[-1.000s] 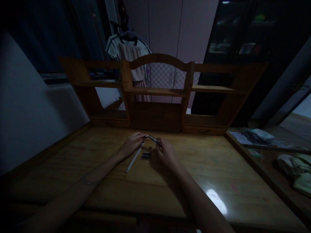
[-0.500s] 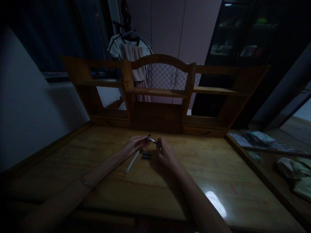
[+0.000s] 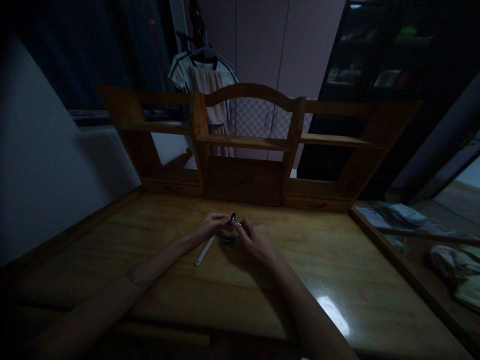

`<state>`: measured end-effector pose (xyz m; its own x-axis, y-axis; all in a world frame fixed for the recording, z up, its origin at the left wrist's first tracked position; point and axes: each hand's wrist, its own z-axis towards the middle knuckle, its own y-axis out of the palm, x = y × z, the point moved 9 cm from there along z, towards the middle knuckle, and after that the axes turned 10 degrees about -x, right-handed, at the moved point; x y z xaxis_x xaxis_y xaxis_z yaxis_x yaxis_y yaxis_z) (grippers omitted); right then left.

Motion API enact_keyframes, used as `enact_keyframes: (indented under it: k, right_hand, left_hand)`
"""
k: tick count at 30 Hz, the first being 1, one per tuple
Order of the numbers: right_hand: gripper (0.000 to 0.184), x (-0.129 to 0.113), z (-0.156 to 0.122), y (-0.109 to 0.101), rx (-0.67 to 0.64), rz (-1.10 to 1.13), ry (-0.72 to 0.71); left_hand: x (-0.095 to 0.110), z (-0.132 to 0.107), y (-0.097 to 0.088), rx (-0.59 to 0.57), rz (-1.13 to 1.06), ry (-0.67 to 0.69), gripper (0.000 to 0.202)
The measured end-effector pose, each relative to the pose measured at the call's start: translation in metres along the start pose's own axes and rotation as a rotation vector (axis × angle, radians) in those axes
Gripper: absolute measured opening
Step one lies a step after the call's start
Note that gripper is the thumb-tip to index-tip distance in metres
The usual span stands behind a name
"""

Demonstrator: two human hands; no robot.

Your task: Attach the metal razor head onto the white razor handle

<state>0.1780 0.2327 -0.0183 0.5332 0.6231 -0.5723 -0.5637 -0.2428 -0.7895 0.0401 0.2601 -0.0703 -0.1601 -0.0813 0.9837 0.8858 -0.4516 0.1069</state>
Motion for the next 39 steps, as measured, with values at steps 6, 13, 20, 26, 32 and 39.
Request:
enact_keyframes:
  k: [6, 13, 20, 26, 32, 39]
  right_hand:
    - [0.044, 0.005, 0.001, -0.002, 0.014, -0.065, 0.023]
    - [0.048, 0.009, 0.003, -0.002, 0.043, -0.001, 0.004]
    - [0.051, 0.019, 0.005, -0.001, 0.050, 0.034, 0.053]
    - [0.052, 0.018, 0.005, -0.003, 0.079, 0.031, 0.060]
    - [0.051, 0.017, 0.004, -0.006, 0.109, 0.051, 0.064]
    - [0.051, 0.017, 0.006, -0.005, 0.066, 0.182, 0.047]
  left_hand:
    - [-0.004, 0.000, 0.005, -0.049, -0.037, -0.041, 0.038]
    - [-0.006, -0.002, 0.006, -0.049, -0.073, -0.075, 0.038]
    - [-0.009, -0.002, 0.008, -0.041, -0.056, -0.088, 0.040]
    - [-0.007, -0.004, 0.009, -0.022, -0.043, -0.095, 0.043]
    - [0.000, -0.004, 0.011, -0.007, -0.011, -0.041, 0.042]
    - [-0.003, -0.001, 0.006, 0.001, -0.046, 0.002, 0.036]
